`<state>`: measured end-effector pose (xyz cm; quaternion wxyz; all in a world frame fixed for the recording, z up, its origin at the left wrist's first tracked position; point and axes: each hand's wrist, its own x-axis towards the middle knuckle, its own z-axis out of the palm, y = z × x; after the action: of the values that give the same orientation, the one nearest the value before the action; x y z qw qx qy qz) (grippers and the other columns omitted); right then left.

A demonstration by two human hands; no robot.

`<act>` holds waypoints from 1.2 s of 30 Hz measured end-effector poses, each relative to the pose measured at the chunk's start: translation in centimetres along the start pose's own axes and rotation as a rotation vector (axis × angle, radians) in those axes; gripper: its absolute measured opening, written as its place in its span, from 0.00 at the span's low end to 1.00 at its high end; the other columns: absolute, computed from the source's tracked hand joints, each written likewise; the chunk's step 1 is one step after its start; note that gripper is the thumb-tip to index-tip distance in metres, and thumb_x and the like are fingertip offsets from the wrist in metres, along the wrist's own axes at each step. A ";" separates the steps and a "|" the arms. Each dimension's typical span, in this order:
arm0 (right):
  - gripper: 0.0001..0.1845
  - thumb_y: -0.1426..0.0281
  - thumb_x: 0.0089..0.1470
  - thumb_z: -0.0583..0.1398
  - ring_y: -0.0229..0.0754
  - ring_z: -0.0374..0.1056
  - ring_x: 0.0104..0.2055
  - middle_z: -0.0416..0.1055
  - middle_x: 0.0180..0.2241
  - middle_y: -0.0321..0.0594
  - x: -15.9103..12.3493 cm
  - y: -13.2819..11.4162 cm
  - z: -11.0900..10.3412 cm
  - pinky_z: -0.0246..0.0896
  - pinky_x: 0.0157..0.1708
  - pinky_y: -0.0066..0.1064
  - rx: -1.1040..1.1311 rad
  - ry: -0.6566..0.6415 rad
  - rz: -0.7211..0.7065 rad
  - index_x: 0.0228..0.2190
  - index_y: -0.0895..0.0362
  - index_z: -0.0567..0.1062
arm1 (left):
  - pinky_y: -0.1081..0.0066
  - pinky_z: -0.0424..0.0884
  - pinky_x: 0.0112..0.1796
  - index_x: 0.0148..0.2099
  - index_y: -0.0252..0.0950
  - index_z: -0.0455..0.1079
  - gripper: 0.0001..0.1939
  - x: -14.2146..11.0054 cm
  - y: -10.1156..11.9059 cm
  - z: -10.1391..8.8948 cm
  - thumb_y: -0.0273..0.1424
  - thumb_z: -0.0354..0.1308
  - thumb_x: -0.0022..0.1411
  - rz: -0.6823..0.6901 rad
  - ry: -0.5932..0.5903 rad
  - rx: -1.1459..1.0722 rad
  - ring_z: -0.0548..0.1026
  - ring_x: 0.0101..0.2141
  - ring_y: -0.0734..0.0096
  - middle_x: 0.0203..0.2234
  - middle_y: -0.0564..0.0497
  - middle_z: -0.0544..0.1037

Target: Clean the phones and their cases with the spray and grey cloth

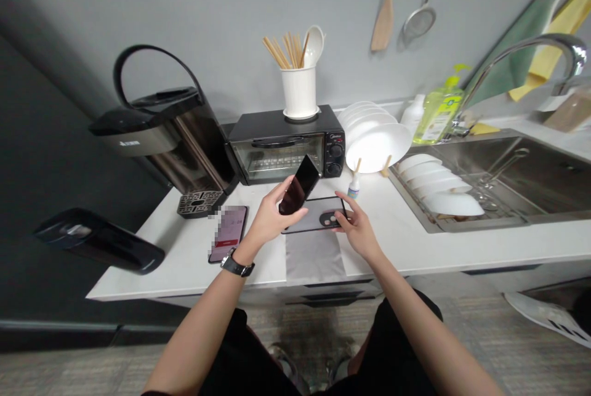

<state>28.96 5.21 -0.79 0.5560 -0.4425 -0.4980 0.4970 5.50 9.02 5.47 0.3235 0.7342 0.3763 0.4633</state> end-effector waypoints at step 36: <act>0.35 0.53 0.62 0.61 0.45 0.76 0.37 0.79 0.40 0.40 -3.4 0.5 -0.6 0.77 0.39 0.39 -0.104 0.072 -0.021 0.65 0.51 0.64 | 0.53 0.69 0.63 0.74 0.44 0.56 0.42 -8.3 0.4 2.0 0.44 0.68 0.63 0.007 -0.197 0.592 0.73 0.61 0.50 0.63 0.42 0.72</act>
<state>29.45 1.92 -1.70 0.5550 -0.4831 -0.5074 0.4485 5.04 1.49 1.47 0.1288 0.8393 0.4591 0.2611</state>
